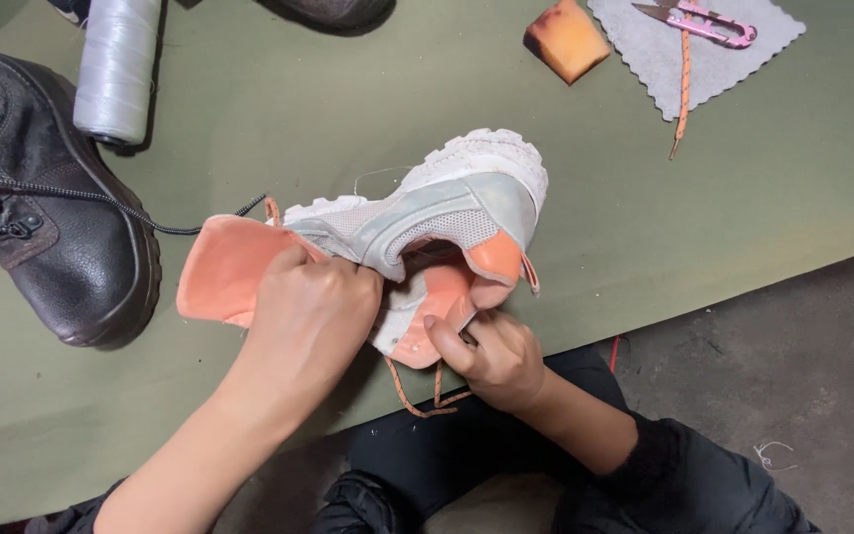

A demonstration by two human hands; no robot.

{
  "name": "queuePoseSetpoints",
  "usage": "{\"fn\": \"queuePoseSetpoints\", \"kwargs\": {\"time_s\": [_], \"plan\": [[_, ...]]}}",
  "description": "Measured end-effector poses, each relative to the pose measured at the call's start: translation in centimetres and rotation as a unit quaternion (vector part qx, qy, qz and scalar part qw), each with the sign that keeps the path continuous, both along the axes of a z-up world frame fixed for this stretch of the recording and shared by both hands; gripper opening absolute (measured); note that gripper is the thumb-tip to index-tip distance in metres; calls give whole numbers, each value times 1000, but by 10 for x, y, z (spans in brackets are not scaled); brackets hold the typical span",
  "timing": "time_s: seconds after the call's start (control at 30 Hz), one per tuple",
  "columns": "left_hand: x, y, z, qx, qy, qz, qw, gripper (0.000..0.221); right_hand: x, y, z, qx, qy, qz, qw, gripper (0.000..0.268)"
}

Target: Hand-sewing a sneaker using an awl and thread to repair or assemble it.

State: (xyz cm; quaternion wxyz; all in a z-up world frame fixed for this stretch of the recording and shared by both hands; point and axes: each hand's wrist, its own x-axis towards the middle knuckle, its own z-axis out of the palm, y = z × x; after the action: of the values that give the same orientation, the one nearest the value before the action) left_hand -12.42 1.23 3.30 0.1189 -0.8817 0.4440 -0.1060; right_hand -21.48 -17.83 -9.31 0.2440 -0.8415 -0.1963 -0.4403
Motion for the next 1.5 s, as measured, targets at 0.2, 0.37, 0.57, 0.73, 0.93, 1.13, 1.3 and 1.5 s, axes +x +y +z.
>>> {"fn": "queuePoseSetpoints", "kwargs": {"time_s": [0.2,0.37,0.57,0.73,0.93,1.13,1.3,1.5], "plan": [[-5,5,-7,-34,-22,-16,999,17,0,-1,6,5,16,0,1000,27],[3,2,0,-74,-19,-33,997,19,-1,-3,11,25,56,21,998,35],[7,2,6,-105,4,-49,993,22,-1,-2,19,31,89,21,995,41],[6,7,11,-155,54,-48,985,25,-11,1,3,38,116,-10,993,46],[-5,4,16,-112,88,-1,990,36,-24,2,-19,3,224,-61,973,34],[-5,2,9,-112,61,19,992,33,-18,3,1,-1,135,-49,990,37],[8,2,9,-106,91,5,990,29,-25,2,0,77,300,-11,951,59],[22,-3,-17,-94,104,5,990,30,-10,13,40,42,313,-81,946,81]]}}
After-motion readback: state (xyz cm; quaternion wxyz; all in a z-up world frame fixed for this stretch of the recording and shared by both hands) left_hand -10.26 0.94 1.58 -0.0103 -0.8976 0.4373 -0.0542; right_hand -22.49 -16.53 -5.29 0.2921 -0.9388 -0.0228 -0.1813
